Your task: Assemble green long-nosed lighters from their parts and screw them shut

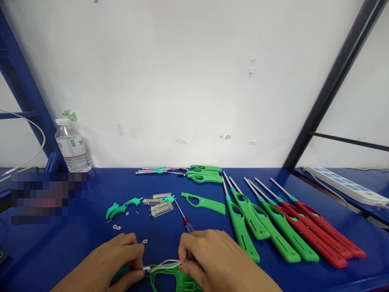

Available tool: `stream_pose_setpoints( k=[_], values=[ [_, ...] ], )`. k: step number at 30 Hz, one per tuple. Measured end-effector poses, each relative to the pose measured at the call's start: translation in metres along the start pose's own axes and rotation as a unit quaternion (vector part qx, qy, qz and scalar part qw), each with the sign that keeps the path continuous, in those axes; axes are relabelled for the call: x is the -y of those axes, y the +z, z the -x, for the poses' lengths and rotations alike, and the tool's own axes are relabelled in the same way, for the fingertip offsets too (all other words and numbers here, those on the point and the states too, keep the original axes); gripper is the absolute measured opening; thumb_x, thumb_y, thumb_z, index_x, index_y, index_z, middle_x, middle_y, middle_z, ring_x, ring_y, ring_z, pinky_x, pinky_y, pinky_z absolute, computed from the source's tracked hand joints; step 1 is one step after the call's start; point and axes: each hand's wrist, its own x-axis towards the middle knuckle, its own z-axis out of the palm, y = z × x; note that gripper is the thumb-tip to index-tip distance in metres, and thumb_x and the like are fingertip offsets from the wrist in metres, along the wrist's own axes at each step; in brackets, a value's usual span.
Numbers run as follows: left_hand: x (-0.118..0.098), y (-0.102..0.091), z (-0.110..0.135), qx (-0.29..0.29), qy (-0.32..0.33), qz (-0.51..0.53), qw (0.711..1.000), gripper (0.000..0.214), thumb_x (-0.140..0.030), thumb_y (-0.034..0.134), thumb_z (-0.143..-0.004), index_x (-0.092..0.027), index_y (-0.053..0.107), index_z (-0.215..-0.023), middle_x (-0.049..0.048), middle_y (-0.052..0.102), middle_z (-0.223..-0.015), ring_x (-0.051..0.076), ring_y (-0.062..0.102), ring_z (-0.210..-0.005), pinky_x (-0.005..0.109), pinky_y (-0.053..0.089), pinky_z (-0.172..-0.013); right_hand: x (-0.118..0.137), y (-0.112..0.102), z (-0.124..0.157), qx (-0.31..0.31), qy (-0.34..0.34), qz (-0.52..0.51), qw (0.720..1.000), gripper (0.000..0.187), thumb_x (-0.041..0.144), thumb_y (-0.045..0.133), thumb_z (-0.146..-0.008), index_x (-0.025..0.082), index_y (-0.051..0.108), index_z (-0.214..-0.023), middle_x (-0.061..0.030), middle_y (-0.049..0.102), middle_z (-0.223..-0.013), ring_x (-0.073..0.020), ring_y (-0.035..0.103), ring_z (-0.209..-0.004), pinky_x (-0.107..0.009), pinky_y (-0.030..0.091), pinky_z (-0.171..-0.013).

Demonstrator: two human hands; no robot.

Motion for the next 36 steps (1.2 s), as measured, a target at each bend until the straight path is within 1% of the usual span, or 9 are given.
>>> stream_pose_setpoints(
  k=[4,7,10,14,18,24,29,33,36],
  values=[
    [-0.003,0.0,-0.002,0.004,-0.026,-0.013,1.0,0.018,-0.009,0.062,-0.097,-0.023,0.07,-0.089,-0.0007,0.075,-0.106,0.023,0.071,-0.104,0.032,0.046,-0.09,0.002,0.001,0.001,0.006,0.026,-0.007,1.0,0.02,0.01,0.085,-0.095,0.026,0.075,-0.097,0.0043,0.082,-0.101,-0.02,0.076,-0.096,-0.025,0.042,-0.077],
    [-0.003,0.0,-0.002,-0.015,-0.005,-0.016,1.0,0.021,-0.006,0.064,-0.095,-0.025,0.073,-0.093,-0.003,0.076,-0.107,0.022,0.07,-0.104,0.033,0.045,-0.094,0.004,0.0,0.001,0.002,0.03,-0.016,0.999,0.023,0.008,0.087,-0.092,0.027,0.075,-0.097,0.0049,0.082,-0.103,-0.0199,0.075,-0.099,-0.025,0.041,-0.078],
    [-0.003,0.001,-0.003,-0.015,0.021,-0.013,1.0,0.027,-0.003,0.064,-0.092,-0.027,0.076,-0.096,-0.0038,0.077,-0.106,0.021,0.071,-0.104,0.031,0.045,-0.095,0.003,0.0,0.0,0.003,0.023,-0.017,1.0,0.022,0.009,0.087,-0.092,0.027,0.074,-0.096,0.0053,0.081,-0.1,-0.019,0.075,-0.095,-0.025,0.041,-0.077],
    [0.001,0.004,-0.004,-0.014,0.043,-0.008,0.999,0.026,-0.01,0.062,-0.098,-0.026,0.078,-0.087,-0.0013,0.078,-0.105,0.021,0.072,-0.1,0.028,0.048,-0.088,-0.003,0.003,0.0,-0.009,-0.006,-0.009,1.0,0.021,0.01,0.086,-0.093,0.027,0.073,-0.096,0.0058,0.081,-0.1,-0.0182,0.074,-0.092,-0.025,0.04,-0.075],
    [0.01,0.01,-0.005,-0.029,0.068,0.011,0.997,0.026,-0.018,0.065,-0.101,-0.031,0.084,-0.089,-0.0014,0.079,-0.108,0.022,0.072,-0.104,0.028,0.05,-0.087,-0.008,0.006,0.0,-0.025,-0.019,0.0,1.0,0.018,0.012,0.081,-0.097,0.027,0.073,-0.098,0.0053,0.08,-0.1,-0.0182,0.074,-0.092,-0.026,0.039,-0.076],
    [0.011,0.014,-0.004,-0.044,0.078,0.014,0.996,0.027,-0.02,0.064,-0.102,-0.03,0.084,-0.087,-0.0001,0.079,-0.105,0.022,0.072,-0.102,0.029,0.05,-0.088,-0.011,0.008,-0.001,-0.031,-0.028,0.001,0.999,0.017,0.011,0.079,-0.098,0.026,0.071,-0.097,0.0052,0.078,-0.097,-0.017,0.072,-0.087,-0.026,0.039,-0.074],
    [0.009,0.009,-0.007,-0.026,0.066,0.03,0.997,0.028,-0.02,0.066,-0.103,-0.033,0.087,-0.09,-0.0019,0.079,-0.103,0.02,0.072,-0.098,0.029,0.05,-0.089,-0.011,0.009,-0.001,-0.031,-0.029,0.005,0.999,0.018,0.01,0.079,-0.097,0.027,0.072,-0.097,0.005,0.079,-0.098,-0.0178,0.074,-0.089,-0.026,0.04,-0.074],
    [0.012,0.01,-0.011,-0.04,0.059,0.026,0.997,0.022,-0.017,0.072,-0.097,-0.03,0.087,-0.086,-0.0013,0.08,-0.102,0.022,0.072,-0.1,0.031,0.048,-0.088,-0.009,0.009,-0.001,-0.025,-0.027,0.009,0.999,0.018,0.01,0.08,-0.096,0.027,0.073,-0.098,0.0047,0.079,-0.098,-0.0178,0.073,-0.088,-0.026,0.04,-0.074],
    [0.011,0.012,-0.011,-0.044,0.055,0.029,0.997,0.023,-0.016,0.072,-0.097,-0.029,0.086,-0.085,-0.0014,0.079,-0.102,0.021,0.072,-0.1,0.031,0.047,-0.089,-0.007,0.009,-0.001,-0.021,-0.02,0.012,1.0,0.019,0.01,0.081,-0.095,0.026,0.073,-0.098,0.0043,0.08,-0.098,-0.0182,0.073,-0.088,-0.026,0.039,-0.073]
  ],
)
